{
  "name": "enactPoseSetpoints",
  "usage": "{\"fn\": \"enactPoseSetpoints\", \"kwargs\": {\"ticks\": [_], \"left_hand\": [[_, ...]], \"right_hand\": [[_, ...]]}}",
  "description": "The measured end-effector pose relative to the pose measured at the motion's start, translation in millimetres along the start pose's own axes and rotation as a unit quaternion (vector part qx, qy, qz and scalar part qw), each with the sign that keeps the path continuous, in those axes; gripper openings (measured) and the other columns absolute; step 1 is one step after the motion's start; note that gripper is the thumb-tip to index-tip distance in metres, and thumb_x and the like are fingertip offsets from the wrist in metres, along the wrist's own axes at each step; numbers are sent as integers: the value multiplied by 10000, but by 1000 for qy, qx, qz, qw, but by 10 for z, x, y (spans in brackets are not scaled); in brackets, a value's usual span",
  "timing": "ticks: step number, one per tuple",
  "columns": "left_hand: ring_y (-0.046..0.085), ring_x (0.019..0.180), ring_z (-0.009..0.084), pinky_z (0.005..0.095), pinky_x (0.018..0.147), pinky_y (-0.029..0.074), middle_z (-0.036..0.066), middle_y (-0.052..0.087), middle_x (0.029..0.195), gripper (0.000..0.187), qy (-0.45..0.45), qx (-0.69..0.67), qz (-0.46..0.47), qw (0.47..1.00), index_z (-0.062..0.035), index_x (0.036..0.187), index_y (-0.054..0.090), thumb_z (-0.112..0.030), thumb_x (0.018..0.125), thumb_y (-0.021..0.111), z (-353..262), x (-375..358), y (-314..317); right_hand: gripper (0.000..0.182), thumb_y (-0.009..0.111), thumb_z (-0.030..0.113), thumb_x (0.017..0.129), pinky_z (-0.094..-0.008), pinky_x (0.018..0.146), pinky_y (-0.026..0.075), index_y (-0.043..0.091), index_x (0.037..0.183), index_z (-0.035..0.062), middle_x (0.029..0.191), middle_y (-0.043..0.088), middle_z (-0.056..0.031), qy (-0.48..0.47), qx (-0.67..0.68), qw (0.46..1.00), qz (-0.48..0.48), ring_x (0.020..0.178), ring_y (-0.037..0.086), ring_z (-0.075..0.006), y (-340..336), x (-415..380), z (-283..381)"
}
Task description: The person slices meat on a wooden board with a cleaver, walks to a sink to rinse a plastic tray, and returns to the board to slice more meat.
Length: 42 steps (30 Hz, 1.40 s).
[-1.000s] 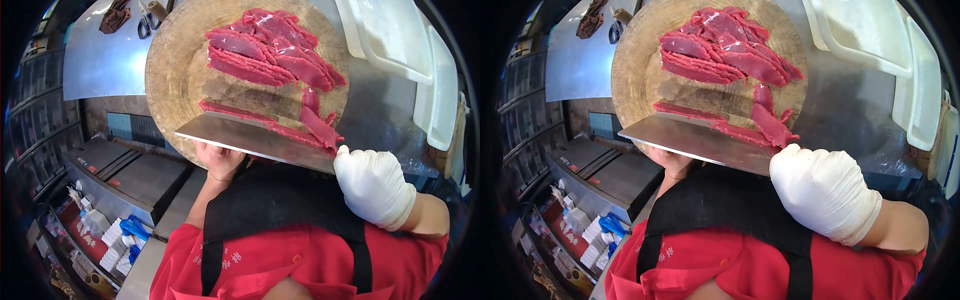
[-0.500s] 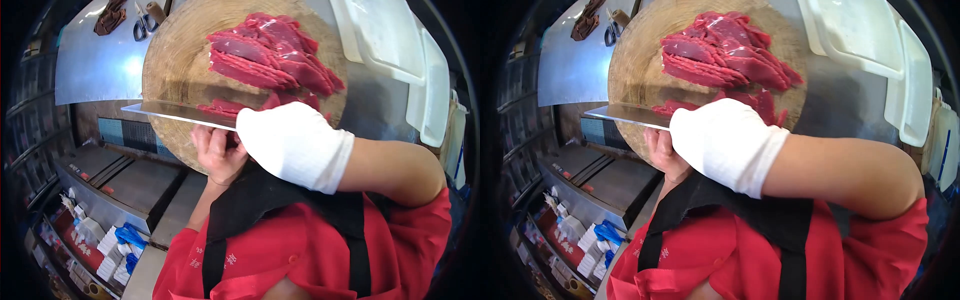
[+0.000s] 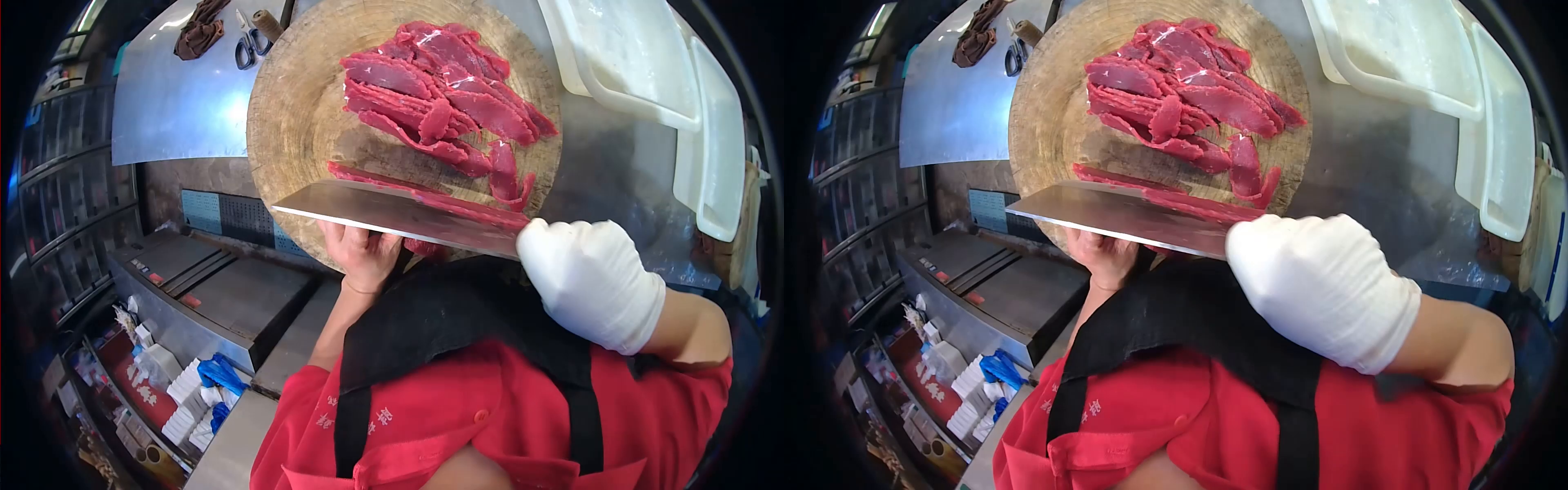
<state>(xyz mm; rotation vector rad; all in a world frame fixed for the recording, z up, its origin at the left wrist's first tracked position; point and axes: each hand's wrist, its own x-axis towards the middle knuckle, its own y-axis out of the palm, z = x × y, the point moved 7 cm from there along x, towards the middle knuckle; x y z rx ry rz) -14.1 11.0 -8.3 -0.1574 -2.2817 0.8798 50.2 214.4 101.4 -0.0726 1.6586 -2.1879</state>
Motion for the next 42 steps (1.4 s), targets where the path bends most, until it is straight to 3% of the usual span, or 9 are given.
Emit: {"fn": "enactPoseSetpoints", "kwargs": {"ticks": [11, 15, 17, 23, 25, 29, 32, 35, 42], "left_hand": [[597, 981, 368, 452, 871, 468, 122, 641, 1060, 467, -26, -20, 32, 999, -139, 1097, 627, -172, 687, 846, 85, -127, -5], [591, 950, 337, 447, 876, 457, 126, 629, 1019, 411, -113, -77, 26, 990, -82, 1054, 642, -98, 678, 808, 57, 95, 20], [590, 926, 313, 426, 846, 459, 121, 623, 987, 309, -32, -3, 14, 999, -66, 947, 663, -72, 667, 795, -108, 270, -24], [581, 905, 303, 392, 800, 454, 100, 590, 948, 258, -27, 13, -35, 999, -76, 876, 664, -116, 669, 813, -76, 200, -28], [584, 936, 310, 404, 816, 451, 106, 592, 972, 262, -35, 6, -23, 999, -66, 893, 668, -121, 683, 814, -61, 169, -32], [584, 962, 312, 413, 833, 449, 110, 590, 985, 282, -23, 29, -8, 999, -55, 928, 674, -110, 688, 811, -99, 159, -44], [583, 960, 318, 421, 833, 447, 122, 590, 1017, 353, 6, 34, -16, 999, -62, 1004, 665, -105, 687, 813, -133, 148, -38], [562, 977, 388, 474, 868, 433, 145, 582, 1147, 593, 43, 39, 3, 998, -125, 1248, 548, -154, 720, 815, -5, -58, -10], [574, 997, 376, 481, 891, 433, 128, 614, 1106, 502, -2, 39, 45, 998, -122, 1177, 590, -178, 729, 808, 57, -150, -2]], "right_hand": [[127, 598, 112, 675, -324, 381, 365, 479, 704, 77, 552, 434, -47, -42, -71, 995, 63, 443, 496, -171, 49, 166, -11], [140, 601, 80, 718, -376, 446, 446, 489, 791, 37, 592, 518, -80, -21, 52, 993, 103, 509, 580, -245, 133, 600, 39], [200, 626, 52, 730, -404, 528, 510, 481, 861, 7, 615, 571, -119, -54, 163, 985, 33, 567, 634, -319, 168, 969, 124], [111, 578, 97, 828, -412, 551, 525, 566, 896, 10, 665, 634, -168, -37, 120, 991, 41, 629, 672, -319, 276, 942, 167], [129, 566, 77, 818, -453, 551, 524, 552, 916, -6, 687, 648, -188, 37, 56, 983, 171, 623, 671, -350, 337, 743, 5], [137, 575, 21, 770, -436, 545, 522, 523, 895, 2, 659, 622, -189, 58, 71, 993, 69, 633, 656, -378, 157, 529, -252], [137, 593, 102, 878, -441, 504, 474, 483, 828, 37, 577, 547, -150, 4, 91, 995, -35, 540, 598, -347, -12, 353, -135], [157, 617, 60, 722, -416, 467, 447, 480, 798, 53, 583, 520, -109, -19, 54, 998, -31, 517, 578, -298, -48, 89, 12], [123, 589, 124, 684, -342, 386, 357, 474, 711, 92, 554, 448, -55, -29, -91, 995, 41, 448, 500, -191, 26, -98, -35]]}}
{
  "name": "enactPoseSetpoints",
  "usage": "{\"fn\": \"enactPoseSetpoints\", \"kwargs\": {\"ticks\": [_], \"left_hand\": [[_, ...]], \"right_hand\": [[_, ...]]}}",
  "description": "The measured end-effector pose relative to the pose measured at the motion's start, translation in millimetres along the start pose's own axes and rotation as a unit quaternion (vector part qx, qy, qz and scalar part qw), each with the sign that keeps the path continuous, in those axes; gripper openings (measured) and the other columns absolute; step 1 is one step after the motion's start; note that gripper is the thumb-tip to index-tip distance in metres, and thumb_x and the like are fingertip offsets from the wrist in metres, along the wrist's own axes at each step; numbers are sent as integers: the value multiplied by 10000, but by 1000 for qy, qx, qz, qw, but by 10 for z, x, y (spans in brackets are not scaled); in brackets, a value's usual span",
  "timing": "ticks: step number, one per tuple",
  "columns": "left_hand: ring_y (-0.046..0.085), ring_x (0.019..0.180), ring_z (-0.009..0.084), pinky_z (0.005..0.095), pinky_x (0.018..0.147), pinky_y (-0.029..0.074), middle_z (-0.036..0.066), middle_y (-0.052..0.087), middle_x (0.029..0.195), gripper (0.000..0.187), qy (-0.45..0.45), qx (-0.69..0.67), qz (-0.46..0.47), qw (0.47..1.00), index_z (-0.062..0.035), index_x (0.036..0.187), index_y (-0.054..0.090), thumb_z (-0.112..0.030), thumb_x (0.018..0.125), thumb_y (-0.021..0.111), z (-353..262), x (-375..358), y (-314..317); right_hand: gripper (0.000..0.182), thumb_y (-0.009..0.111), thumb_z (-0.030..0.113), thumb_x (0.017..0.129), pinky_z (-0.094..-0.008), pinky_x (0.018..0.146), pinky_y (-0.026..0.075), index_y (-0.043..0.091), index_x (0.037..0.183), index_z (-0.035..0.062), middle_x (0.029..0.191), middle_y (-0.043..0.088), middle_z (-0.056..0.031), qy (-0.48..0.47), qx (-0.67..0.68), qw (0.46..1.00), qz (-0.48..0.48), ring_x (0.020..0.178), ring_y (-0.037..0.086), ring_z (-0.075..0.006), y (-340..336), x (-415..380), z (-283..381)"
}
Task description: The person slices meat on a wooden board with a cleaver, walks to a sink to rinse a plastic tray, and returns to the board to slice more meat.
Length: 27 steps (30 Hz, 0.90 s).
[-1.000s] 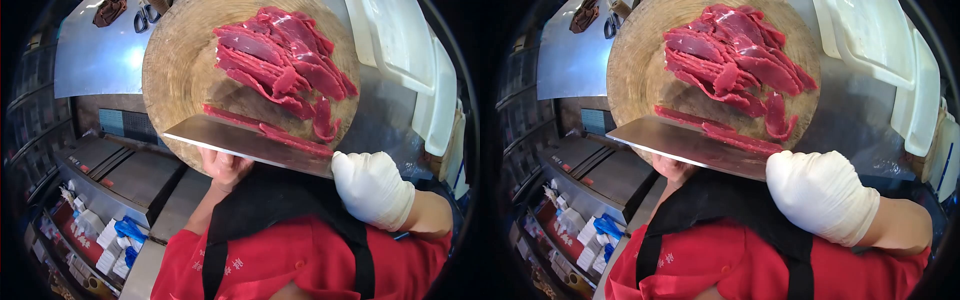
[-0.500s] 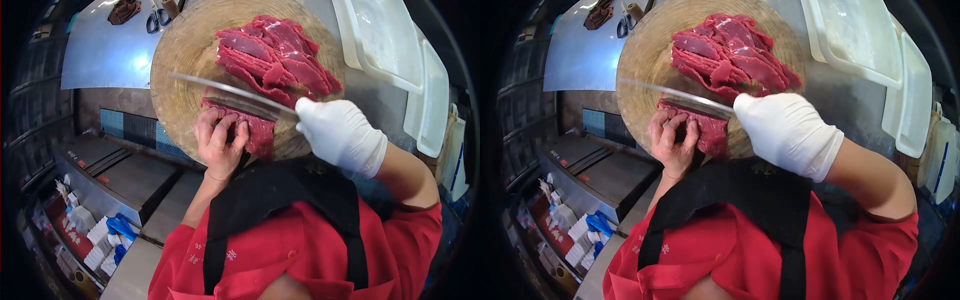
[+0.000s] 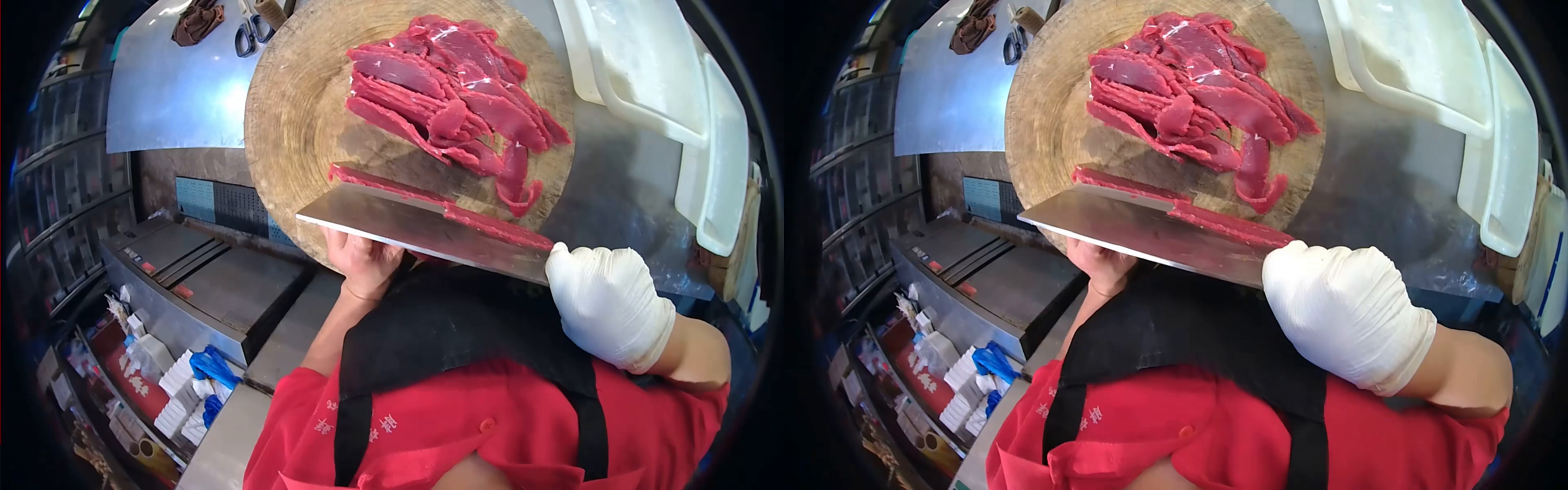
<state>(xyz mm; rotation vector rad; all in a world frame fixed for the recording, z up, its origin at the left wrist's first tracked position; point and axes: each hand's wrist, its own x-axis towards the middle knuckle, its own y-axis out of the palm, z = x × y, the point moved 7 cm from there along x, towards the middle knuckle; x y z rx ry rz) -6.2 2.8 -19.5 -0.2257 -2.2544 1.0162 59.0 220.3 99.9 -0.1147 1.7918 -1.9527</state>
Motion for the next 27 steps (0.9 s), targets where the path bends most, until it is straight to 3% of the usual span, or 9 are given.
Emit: {"fn": "enactPoseSetpoints", "kwargs": {"ticks": [3, 5, 9, 13, 15, 17, 19, 22, 27], "left_hand": [[592, 991, 366, 489, 902, 433, 123, 621, 1120, 482, 1, -16, -5, 1000, -114, 1151, 609, -163, 716, 811, -5, -21, -1], [598, 998, 363, 486, 913, 428, 137, 627, 1127, 512, -108, -122, -10, 987, -98, 1173, 604, -172, 715, 821, 143, -125, 58], [589, 1007, 398, 502, 913, 429, 173, 620, 1119, 491, 6, -27, -23, 999, -43, 1156, 615, -208, 743, 825, -132, 250, -64], [579, 1009, 388, 492, 874, 429, 161, 621, 1111, 430, -86, -127, -34, 988, -45, 1145, 630, -237, 795, 790, 15, 181, -31], [576, 1006, 390, 475, 870, 432, 165, 609, 1142, 467, -82, -129, -47, 987, -55, 1194, 602, -211, 793, 783, -8, 159, -35], [576, 981, 375, 464, 852, 434, 165, 602, 1148, 538, 30, -16, -79, 996, -62, 1229, 565, -191, 760, 796, -134, 199, -86], [568, 929, 345, 449, 808, 440, 150, 597, 1053, 445, 10, -10, -85, 996, -58, 1137, 593, -139, 744, 785, -144, 219, -70], [596, 905, 305, 388, 795, 474, 140, 610, 961, 241, -26, 11, -68, 997, -51, 925, 684, -91, 708, 780, -176, 301, -89], [577, 972, 340, 446, 851, 451, 136, 599, 1037, 379, -2, 1, -49, 999, -63, 1066, 649, -140, 725, 794, -150, 198, -72]], "right_hand": [[125, 592, 117, 688, -354, 392, 376, 472, 712, 86, 558, 462, -58, -6, 31, 999, 35, 461, 522, -200, 0, 108, -16], [128, 595, 113, 694, -363, 399, 398, 473, 713, 81, 567, 485, -62, -10, 54, 997, 57, 476, 546, -208, 12, 241, -11], [142, 595, 108, 752, -387, 502, 487, 500, 828, 34, 624, 561, -98, -17, 207, 974, 91, 568, 627, -282, 34, 811, 99], [114, 557, 131, 844, -391, 516, 501, 509, 861, 29, 650, 582, -121, -24, 240, 969, -58, 588, 642, -285, 60, 1226, 434], [153, 565, 162, 840, -433, 538, 516, 574, 844, 9, 642, 619, -149, -30, 273, 953, -124, 583, 655, -323, 49, 1087, 412], [105, 550, 128, 848, -404, 504, 497, 514, 857, 30, 659, 602, -125, -5, 234, 972, -34, 589, 649, -285, 173, 894, 312], [100, 562, 94, 836, -440, 518, 518, 558, 879, 3, 650, 635, -177, 34, 166, 983, 72, 592, 664, -350, 228, 722, 107], [121, 590, 117, 878, -452, 531, 496, 517, 850, 25, 606, 581, -175, 85, 142, 986, 28, 590, 629, -371, 189, 648, -185], [96, 595, 80, 818, -443, 506, 484, 508, 833, 41, 613, 571, -154, 43, 197, 978, -43, 568, 612, -357, -25, 389, -71]]}}
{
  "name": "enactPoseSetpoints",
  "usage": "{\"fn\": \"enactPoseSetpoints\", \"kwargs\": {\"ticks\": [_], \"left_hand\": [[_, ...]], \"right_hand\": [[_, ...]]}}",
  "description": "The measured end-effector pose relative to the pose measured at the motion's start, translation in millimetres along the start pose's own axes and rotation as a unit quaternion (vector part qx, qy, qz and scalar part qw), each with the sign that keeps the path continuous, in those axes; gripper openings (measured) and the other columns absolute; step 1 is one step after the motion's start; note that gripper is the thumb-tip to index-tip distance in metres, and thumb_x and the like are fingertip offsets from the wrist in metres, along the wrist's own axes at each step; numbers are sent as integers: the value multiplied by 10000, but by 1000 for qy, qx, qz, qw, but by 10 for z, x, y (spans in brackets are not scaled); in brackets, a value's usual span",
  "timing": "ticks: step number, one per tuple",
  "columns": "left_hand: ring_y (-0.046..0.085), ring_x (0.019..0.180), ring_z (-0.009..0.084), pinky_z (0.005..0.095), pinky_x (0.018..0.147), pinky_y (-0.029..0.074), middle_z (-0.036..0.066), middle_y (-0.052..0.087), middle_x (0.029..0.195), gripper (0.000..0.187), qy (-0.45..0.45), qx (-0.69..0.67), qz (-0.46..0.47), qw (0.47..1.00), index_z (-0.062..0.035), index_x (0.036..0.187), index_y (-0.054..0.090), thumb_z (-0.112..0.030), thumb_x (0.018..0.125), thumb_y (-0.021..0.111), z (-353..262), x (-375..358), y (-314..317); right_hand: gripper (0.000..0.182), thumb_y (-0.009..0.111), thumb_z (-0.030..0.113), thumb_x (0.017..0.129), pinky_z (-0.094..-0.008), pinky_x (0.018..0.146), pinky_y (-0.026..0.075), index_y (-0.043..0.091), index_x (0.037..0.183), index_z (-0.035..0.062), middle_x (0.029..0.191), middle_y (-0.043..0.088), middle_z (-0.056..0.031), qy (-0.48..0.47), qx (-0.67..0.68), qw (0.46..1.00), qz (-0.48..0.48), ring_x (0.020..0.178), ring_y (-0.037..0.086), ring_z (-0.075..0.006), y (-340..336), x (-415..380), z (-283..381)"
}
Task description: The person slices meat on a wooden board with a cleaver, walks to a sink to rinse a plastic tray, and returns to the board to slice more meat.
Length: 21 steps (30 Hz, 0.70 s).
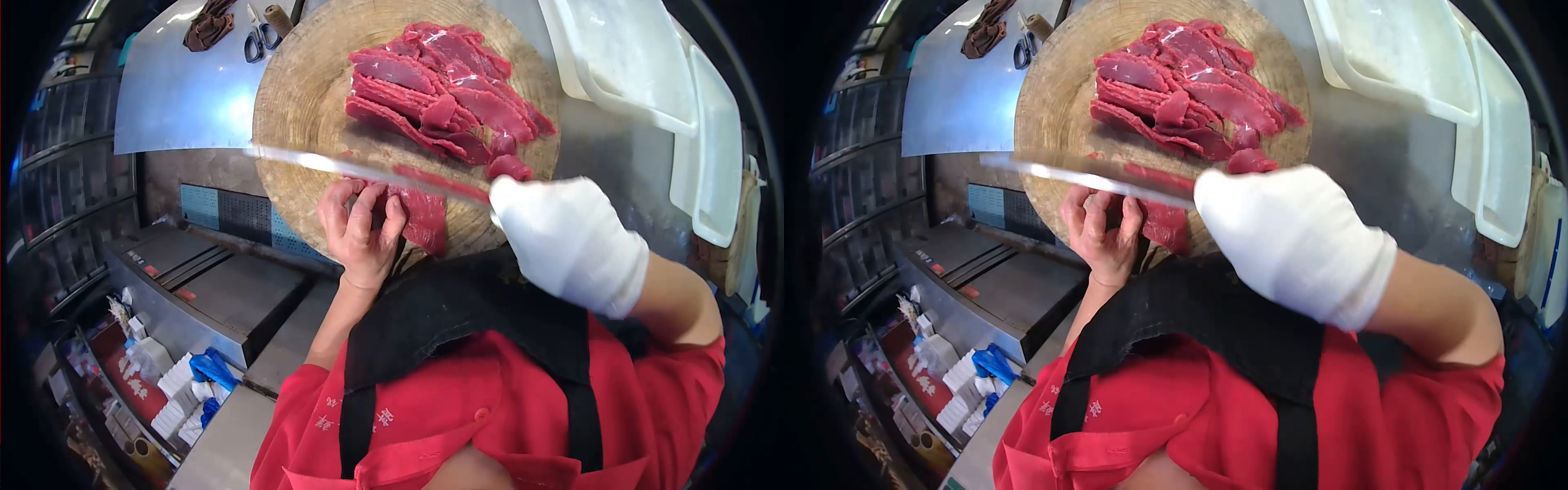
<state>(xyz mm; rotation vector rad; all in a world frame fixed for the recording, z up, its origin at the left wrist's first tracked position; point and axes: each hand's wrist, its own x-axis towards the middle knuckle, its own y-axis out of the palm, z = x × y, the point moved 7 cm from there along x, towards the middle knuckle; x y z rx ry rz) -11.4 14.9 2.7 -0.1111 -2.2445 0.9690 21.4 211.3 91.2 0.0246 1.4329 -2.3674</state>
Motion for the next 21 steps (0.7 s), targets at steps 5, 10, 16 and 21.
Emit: {"fn": "enactPoseSetpoints", "kwargs": {"ticks": [5, 10, 16, 21], "left_hand": [[559, 1018, 416, 505, 906, 426, 166, 600, 1142, 553, 22, -11, 13, 1000, -117, 1236, 554, -184, 751, 812, 144, -228, 51], [582, 995, 377, 485, 907, 432, 132, 613, 1114, 507, -9, -26, 28, 999, -139, 1178, 582, -161, 730, 816, 180, -272, 52], [601, 988, 365, 455, 878, 455, 138, 642, 1077, 435, -1, -49, -27, 998, -81, 1106, 620, -143, 723, 816, 76, -70, 4], [606, 952, 323, 414, 843, 460, 115, 640, 998, 344, 0, -39, -6, 999, -39, 976, 654, -142, 694, 821, -36, 86, -34]], "right_hand": [[204, 617, 56, 627, -408, 465, 417, 495, 790, 43, 582, 496, -96, -23, -104, 994, 13, 521, 561, -276, 1, -398, 82], [216, 615, 65, 609, -369, 462, 357, 487, 782, 46, 587, 462, -74, -28, -166, 984, 66, 505, 503, -241, 56, -407, 33], [191, 619, 81, 670, -389, 470, 431, 479, 792, 37, 591, 488, -86, -36, -117, 986, 112, 512, 549, -264, 85, -15, 109], [115, 573, 95, 815, -398, 542, 523, 514, 853, 4, 636, 599, -136, -59, 49, 995, 72, 599, 651, -302, 294, 721, 284]]}}
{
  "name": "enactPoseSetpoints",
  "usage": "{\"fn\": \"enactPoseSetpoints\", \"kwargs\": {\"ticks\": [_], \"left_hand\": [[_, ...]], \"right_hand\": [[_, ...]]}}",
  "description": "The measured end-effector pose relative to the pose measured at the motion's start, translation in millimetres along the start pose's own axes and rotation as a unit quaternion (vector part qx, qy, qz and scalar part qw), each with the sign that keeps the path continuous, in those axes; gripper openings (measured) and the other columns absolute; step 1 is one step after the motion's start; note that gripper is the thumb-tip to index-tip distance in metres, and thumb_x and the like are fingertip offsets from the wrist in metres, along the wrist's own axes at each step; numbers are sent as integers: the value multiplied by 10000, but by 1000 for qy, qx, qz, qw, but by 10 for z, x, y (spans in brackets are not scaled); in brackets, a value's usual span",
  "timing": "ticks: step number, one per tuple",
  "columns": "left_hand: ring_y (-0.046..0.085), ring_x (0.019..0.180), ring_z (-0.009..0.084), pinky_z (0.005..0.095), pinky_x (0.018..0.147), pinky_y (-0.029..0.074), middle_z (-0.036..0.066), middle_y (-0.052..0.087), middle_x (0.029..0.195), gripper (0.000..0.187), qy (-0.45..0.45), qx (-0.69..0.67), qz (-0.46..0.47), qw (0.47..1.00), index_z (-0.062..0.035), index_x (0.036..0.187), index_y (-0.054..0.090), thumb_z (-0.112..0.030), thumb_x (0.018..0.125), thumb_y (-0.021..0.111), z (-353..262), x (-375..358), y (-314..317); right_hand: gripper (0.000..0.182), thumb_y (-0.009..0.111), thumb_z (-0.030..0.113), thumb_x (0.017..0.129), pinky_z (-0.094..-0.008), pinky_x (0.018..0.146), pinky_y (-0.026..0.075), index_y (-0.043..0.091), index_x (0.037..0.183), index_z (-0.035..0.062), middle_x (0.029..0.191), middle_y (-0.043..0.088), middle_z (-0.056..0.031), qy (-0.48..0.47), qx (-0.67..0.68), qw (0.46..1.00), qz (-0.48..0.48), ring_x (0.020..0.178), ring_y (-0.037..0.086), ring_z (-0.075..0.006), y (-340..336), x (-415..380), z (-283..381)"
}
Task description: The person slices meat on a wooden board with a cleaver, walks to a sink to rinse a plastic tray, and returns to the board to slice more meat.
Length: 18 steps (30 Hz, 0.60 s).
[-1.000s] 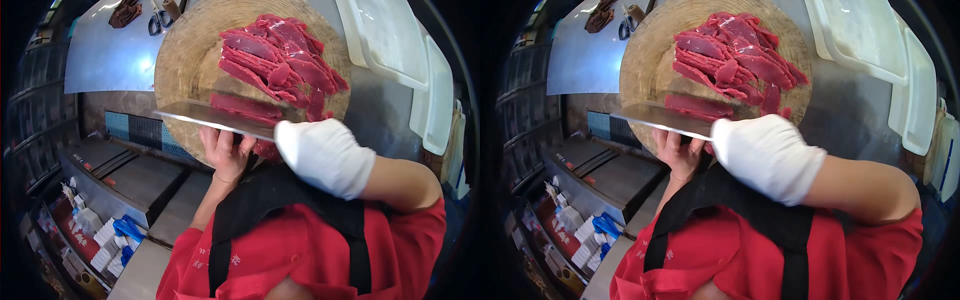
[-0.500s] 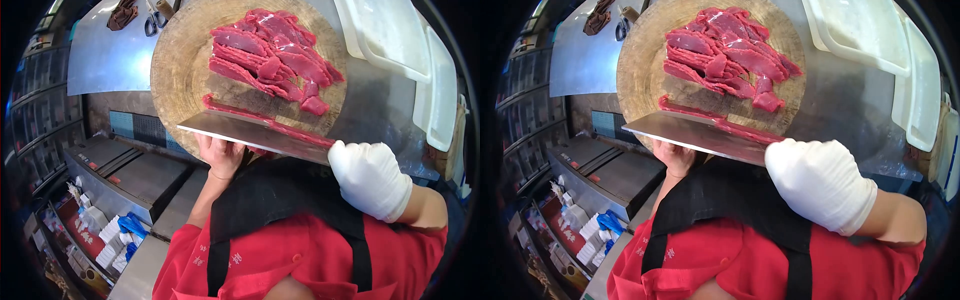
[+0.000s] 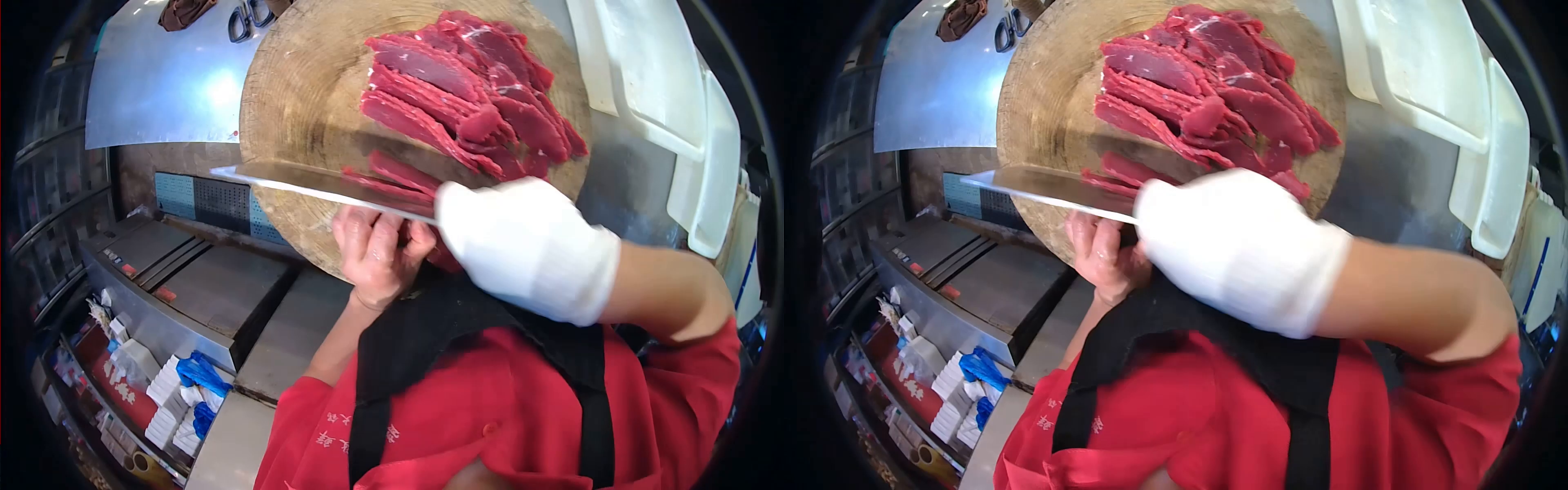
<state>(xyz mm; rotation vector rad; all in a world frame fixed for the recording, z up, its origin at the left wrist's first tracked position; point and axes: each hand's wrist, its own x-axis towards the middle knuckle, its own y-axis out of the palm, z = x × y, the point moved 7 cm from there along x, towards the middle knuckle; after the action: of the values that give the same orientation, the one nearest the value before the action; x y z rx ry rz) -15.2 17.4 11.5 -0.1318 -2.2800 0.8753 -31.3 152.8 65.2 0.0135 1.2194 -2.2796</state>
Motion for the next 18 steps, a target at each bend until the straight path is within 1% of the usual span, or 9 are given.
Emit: {"fn": "enactPoseSetpoints", "kwargs": {"ticks": [4, 6, 7, 9, 11, 14, 15, 16, 18], "left_hand": [[597, 903, 322, 411, 795, 456, 122, 621, 970, 266, -7, 25, -1, 1000, -41, 938, 638, -109, 721, 776, 15, -11, 8], [587, 906, 335, 418, 801, 458, 143, 609, 995, 303, 11, 29, -32, 999, -46, 973, 629, -89, 715, 780, 33, -58, 12], [582, 919, 329, 414, 800, 459, 145, 604, 1001, 303, 14, 26, -34, 999, -45, 977, 639, -73, 713, 784, 21, -62, 9], [580, 946, 326, 407, 812, 458, 140, 600, 1006, 321, -15, 35, 7, 999, -48, 1002, 653, -74, 714, 793, 18, -61, 12], [577, 974, 322, 399, 830, 458, 130, 601, 1001, 323, -11, 34, 12, 999, -46, 1007, 668, -82, 715, 801, -16, -73, 11], [572, 994, 362, 457, 872, 450, 131, 603, 1059, 458, 11, 41, -8, 999, -89, 1137, 613, -115, 725, 813, 2, -148, 9], [570, 996, 377, 480, 880, 445, 135, 602, 1085, 508, 43, 47, -16, 998, -108, 1187, 585, -124, 733, 813, 4, -166, 3], [570, 1004, 399, 508, 897, 433, 144, 600, 1132, 567, 35, 50, 32, 998, -140, 1251, 534, -143, 753, 806, 99, -271, 35], [577, 1001, 396, 498, 912, 431, 143, 604, 1137, 527, 34, 39, 36, 998, -135, 1243, 538, -162, 778, 785, 171, -369, 48]], "right_hand": [[137, 569, 110, 831, -421, 567, 527, 533, 886, -11, 669, 627, -151, -58, -4, 994, -88, 626, 660, -324, -30, -81, 86], [130, 566, 103, 831, -430, 556, 526, 540, 885, -13, 684, 645, -169, 73, -24, 996, 47, 620, 667, -335, 67, -268, -61], [107, 558, 87, 828, -436, 542, 524, 544, 880, -5, 693, 653, -185, 90, -92, 989, 68, 611, 667, -352, 69, -402, -176], [149, 592, 32, 752, -427, 508, 496, 496, 865, 15, 623, 591, -161, 77, -110, 990, -42, 571, 632, -349, -134, -593, -316], [142, 593, 49, 757, -432, 521, 496, 490, 851, 25, 623, 584, -154, 95, -117, 988, -41, 576, 627, -349, -161, -716, -316], [91, 591, 67, 785, -403, 490, 511, 509, 816, 43, 635, 587, -115, 31, -100, 992, -74, 563, 645, -291, -210, -932, -96], [89, 588, 86, 771, -379, 439, 477, 500, 771, 70, 606, 545, -85, 9, -123, 988, -96, 512, 616, -249, -214, -1020, -17], [93, 586, 97, 755, -362, 417, 445, 495, 751, 78, 590, 511, -71, 13, -188, 979, -74, 486, 586, -224, -181, -1086, 10], [98, 585, 107, 740, -344, 396, 413, 489, 731, 87, 573, 478, -57, 17, -251, 967, -49, 461, 556, -199, -146, -1185, 21]]}}
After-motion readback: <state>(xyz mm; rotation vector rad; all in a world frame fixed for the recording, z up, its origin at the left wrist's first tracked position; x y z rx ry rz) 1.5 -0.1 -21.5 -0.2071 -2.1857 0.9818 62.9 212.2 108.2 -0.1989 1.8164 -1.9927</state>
